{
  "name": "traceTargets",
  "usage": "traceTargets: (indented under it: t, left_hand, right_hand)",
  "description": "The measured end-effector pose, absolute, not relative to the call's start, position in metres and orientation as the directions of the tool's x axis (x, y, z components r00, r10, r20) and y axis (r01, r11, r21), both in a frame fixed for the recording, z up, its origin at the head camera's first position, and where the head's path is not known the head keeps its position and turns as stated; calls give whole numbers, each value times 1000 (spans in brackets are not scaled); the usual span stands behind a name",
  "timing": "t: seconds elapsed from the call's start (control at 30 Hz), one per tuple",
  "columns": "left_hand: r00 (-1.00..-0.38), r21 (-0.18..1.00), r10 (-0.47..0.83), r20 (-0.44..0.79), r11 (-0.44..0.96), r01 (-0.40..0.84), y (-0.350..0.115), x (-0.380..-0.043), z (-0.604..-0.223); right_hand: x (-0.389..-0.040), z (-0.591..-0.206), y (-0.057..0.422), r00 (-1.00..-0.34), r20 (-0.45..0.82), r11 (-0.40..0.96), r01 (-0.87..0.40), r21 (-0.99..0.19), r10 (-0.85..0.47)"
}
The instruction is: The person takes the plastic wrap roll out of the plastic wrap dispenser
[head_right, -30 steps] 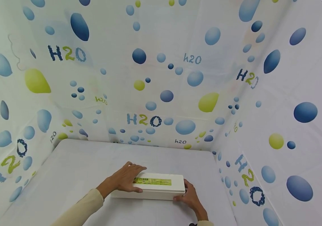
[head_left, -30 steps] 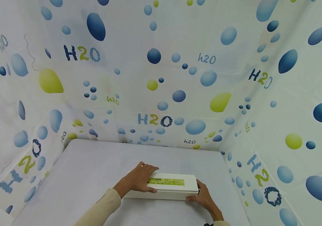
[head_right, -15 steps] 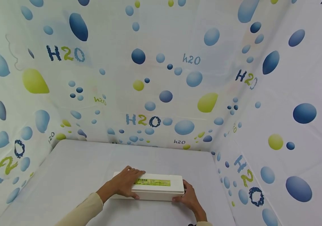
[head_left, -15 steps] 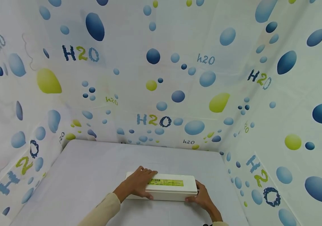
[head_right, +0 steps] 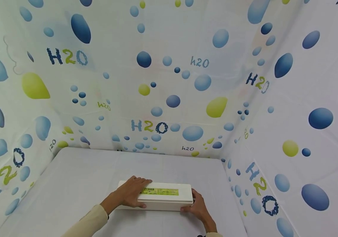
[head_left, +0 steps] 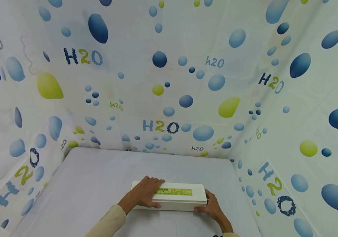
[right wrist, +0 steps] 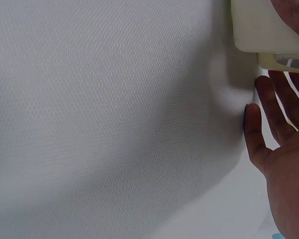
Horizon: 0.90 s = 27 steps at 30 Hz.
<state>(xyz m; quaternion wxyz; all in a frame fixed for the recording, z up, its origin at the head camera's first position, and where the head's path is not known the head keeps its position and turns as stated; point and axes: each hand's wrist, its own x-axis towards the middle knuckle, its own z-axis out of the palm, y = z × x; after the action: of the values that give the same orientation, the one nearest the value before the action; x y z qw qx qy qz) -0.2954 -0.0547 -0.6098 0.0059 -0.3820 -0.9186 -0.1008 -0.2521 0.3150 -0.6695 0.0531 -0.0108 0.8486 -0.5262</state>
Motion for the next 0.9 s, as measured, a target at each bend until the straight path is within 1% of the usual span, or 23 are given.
traceTargets:
  t: [0.27, 0.57, 0.9]
  left_hand:
    - [-715, 221, 694, 90, 686, 693, -54, -293, -606]
    - [-720, 248, 688, 91, 685, 685, -55, -294, -607]
    - [-737, 332, 671, 77, 680, 654, -57, -293, -605]
  right_hand:
    - [-250, -669, 314, -995, -73, 486, 30, -874, -71]
    - [-249, -667, 313, -995, -79, 451, 45, -891, -58]
    - [-250, -666, 314, -995, -86, 450, 54, -892, -51]
